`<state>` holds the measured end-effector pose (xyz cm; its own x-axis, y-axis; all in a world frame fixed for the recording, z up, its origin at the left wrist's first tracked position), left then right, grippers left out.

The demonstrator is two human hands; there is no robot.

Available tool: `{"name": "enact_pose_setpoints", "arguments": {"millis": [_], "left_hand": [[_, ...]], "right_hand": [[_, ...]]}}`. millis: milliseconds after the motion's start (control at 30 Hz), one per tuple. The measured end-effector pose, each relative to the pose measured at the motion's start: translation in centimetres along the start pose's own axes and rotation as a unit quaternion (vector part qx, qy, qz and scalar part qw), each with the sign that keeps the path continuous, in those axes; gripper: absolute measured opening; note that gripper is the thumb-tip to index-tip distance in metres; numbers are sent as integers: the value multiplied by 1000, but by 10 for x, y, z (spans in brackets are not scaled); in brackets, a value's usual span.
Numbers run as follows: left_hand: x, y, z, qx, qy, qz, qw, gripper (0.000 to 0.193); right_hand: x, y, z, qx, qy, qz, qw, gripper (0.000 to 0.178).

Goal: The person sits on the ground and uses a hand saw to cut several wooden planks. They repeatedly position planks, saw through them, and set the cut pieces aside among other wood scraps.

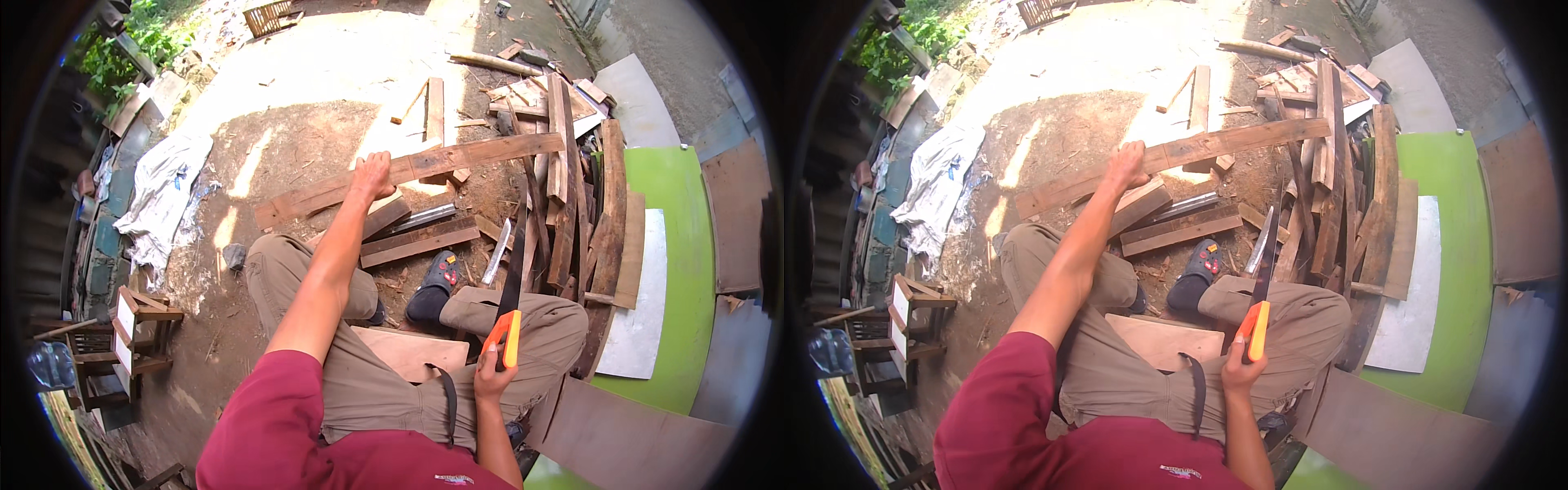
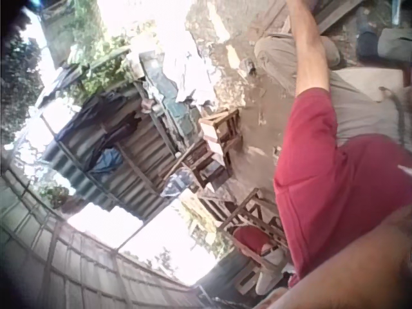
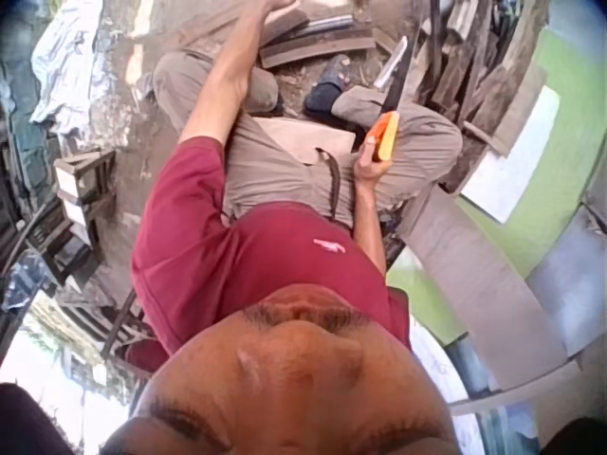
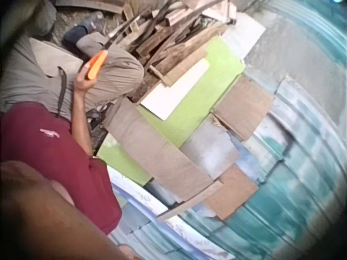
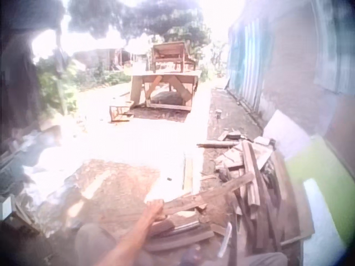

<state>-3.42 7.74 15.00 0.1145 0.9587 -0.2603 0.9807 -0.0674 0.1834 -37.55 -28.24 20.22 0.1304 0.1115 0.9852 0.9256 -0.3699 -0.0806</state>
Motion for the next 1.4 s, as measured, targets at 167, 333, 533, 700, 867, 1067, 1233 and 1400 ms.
{"name": "enact_pose_setpoints", "arguments": {"millis": [167,333,533,700,867,1067,1233,1400], "left_hand": [[5,-2,-92,-31,172,66,982,52],[35,-60,-162,-62,246,135,958,40],[29,-108,-194,-142,199,188,951,46],[17,-117,-182,-125,200,241,942,54],[-9,-121,-175,-87,198,254,943,49],[-32,-107,-193,-130,154,259,944,45],[-68,-99,-225,-145,126,213,958,48],[-119,-67,-227,-138,103,171,970,51]], "right_hand": [[-3,7,15,-1,31,-15,999,21],[17,3,34,-3,44,-43,998,24],[10,49,42,-72,19,-53,996,30],[-15,51,38,-77,-51,-159,983,27],[3,33,34,-54,-68,-157,984,25],[15,32,17,-80,-36,-205,975,24],[25,26,4,-111,27,-229,967,21],[20,21,-1,-110,61,-185,975,20]]}}
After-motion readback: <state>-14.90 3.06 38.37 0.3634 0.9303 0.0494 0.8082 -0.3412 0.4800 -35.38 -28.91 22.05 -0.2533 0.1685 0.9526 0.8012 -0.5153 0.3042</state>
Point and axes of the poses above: each hand's wrist, its own y-axis towards the middle knuckle, its own z-axis out of the palm, x = y × z, the point moved 2 cm from there along y, towards the middle knuckle, and after that the axes turned 8 degrees about -y, right-handed, at the moved point
